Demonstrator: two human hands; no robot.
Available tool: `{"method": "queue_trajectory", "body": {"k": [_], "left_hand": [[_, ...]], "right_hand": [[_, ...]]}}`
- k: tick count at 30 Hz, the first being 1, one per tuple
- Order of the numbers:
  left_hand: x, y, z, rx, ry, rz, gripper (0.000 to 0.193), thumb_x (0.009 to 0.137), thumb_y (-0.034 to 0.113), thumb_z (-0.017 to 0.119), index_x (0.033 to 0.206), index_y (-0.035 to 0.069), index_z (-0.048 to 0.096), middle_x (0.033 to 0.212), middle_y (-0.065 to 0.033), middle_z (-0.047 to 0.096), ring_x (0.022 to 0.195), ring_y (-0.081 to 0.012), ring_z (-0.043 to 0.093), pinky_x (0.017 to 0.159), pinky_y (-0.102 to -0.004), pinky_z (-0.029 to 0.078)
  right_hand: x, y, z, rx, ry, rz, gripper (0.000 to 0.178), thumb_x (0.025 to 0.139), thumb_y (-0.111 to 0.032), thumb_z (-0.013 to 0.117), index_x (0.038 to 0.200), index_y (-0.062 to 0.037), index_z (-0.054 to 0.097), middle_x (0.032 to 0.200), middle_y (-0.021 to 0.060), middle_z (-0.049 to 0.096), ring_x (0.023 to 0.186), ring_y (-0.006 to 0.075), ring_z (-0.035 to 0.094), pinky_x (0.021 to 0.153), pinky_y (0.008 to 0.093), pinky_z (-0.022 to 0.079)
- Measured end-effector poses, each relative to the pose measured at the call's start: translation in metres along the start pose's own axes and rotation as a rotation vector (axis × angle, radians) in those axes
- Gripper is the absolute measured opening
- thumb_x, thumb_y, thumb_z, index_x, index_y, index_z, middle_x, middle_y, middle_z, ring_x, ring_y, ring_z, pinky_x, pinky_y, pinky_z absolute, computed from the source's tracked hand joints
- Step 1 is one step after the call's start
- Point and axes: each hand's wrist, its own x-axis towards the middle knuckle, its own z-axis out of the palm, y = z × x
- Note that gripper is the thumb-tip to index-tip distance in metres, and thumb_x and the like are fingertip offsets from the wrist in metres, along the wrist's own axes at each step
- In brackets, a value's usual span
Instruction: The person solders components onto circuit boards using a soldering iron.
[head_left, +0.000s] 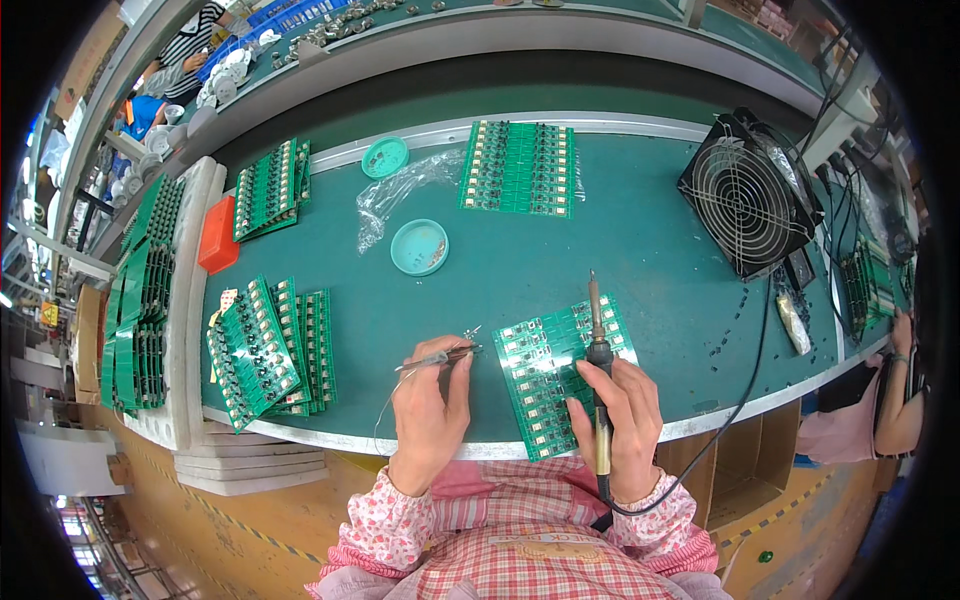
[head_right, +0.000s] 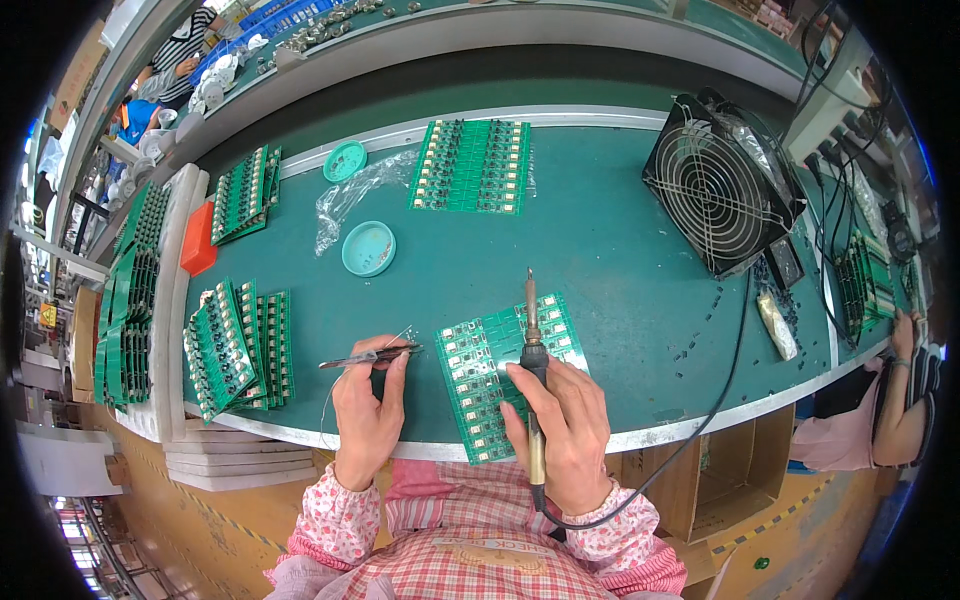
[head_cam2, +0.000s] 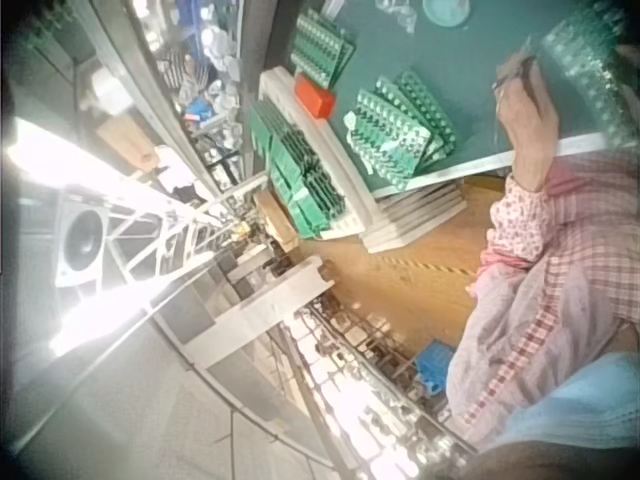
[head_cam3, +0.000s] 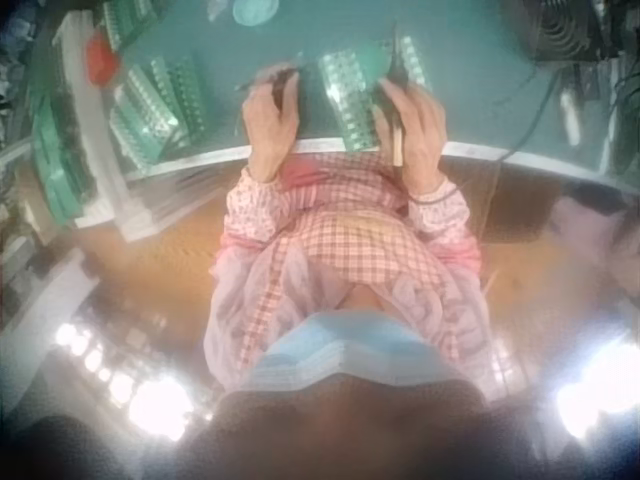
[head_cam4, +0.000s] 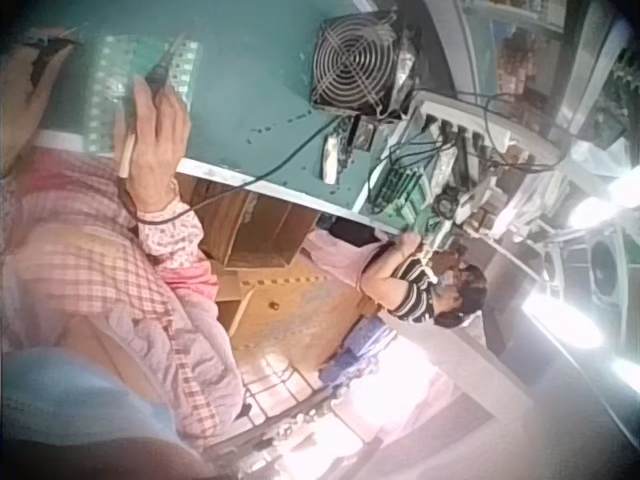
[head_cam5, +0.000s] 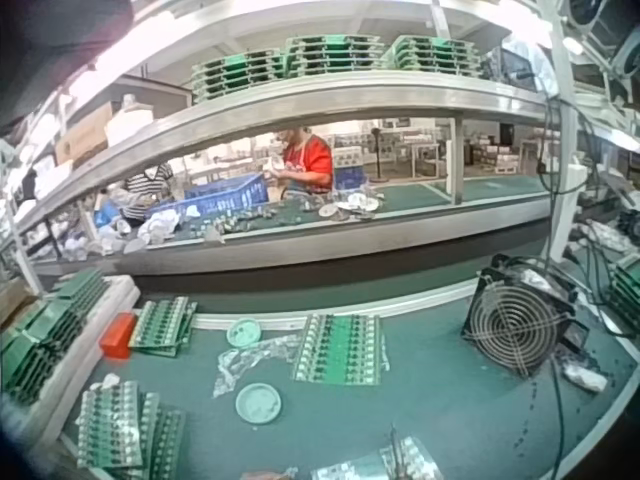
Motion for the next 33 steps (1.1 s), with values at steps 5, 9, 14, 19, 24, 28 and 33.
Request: {"method": "queue_trajectory", "body": {"k": [5,9,14,19,24,28,33], "left_hand": [[0.001,-0.002,0.0,0.07,-0.012,0.028,0.01,0.093,-0.002,0.064,0.103,-0.003,0.063,0.104,-0.012,0.068,0.08,-0.023,0.067,0.074,-0.0312,0.052],[0.002,-0.003,0.0,0.091,-0.015,0.037,0.01,0.093,-0.002,0.064,0.103,-0.002,0.063,0.104,-0.0113,0.068,0.079,-0.0227,0.067,0.074,-0.0314,0.052],[0.003,-0.001,0.002,0.121,0.012,0.088,0.011,0.091,-0.003,0.065,0.102,-0.001,0.063,0.103,-0.0123,0.068,0.084,-0.0279,0.066,0.075,-0.0344,0.051],[0.002,0.003,0.002,0.136,0.008,0.092,0.011,0.09,-0.003,0.065,0.101,-0.001,0.064,0.101,-0.0132,0.069,0.088,-0.03,0.066,0.077,-0.036,0.051],[-0.002,0.008,0.002,0.054,-0.011,0.094,0.011,0.09,-0.004,0.064,0.101,-0.002,0.066,0.101,-0.0145,0.069,0.089,-0.0295,0.067,0.079,-0.0348,0.052],[-0.005,0.017,0.005,-0.064,-0.06,0.052,0.018,0.085,-0.007,0.067,0.101,0.0,0.065,0.102,-0.0143,0.069,0.089,-0.0323,0.066,0.078,-0.0373,0.05],[-0.006,0.016,0.012,-0.075,-0.097,0.085,0.018,0.085,-0.007,0.068,0.101,-0.001,0.066,0.103,-0.0142,0.07,0.089,-0.0325,0.066,0.078,-0.0375,0.051]], "right_hand": [[0.001,-0.001,0.0,0.004,-0.001,0.001,0.05,0.076,-0.004,0.079,0.125,-0.0073,0.067,0.112,0.0142,0.066,0.108,0.0313,0.063,0.093,0.0415,0.049],[0.001,0.0,0.001,0.008,-0.001,0.006,0.049,0.076,-0.004,0.079,0.124,-0.0071,0.067,0.111,0.0144,0.066,0.107,0.0312,0.063,0.093,0.0414,0.05],[0.001,0.0,0.001,0.003,-0.001,0.007,0.049,0.076,-0.004,0.079,0.124,-0.0071,0.068,0.112,0.0146,0.066,0.106,0.0312,0.063,0.092,0.041,0.05],[0.001,-0.001,-0.001,0.01,0.012,0.012,0.049,0.076,-0.004,0.079,0.123,-0.0072,0.068,0.111,0.015,0.066,0.106,0.0316,0.063,0.091,0.0407,0.05],[-0.002,0.002,0.001,0.04,0.034,0.029,0.047,0.077,-0.003,0.079,0.123,-0.0063,0.068,0.109,0.017,0.067,0.104,0.0323,0.064,0.09,0.0412,0.05],[-0.001,0.002,0.001,0.055,0.05,0.024,0.047,0.077,-0.002,0.079,0.122,-0.006,0.068,0.108,0.0173,0.066,0.103,0.0326,0.064,0.09,0.0412,0.05],[-0.002,0.003,0.001,0.077,0.056,0.028,0.046,0.077,-0.003,0.079,0.122,-0.006,0.068,0.105,0.0169,0.066,0.102,0.0329,0.064,0.09,0.0411,0.05]]}}
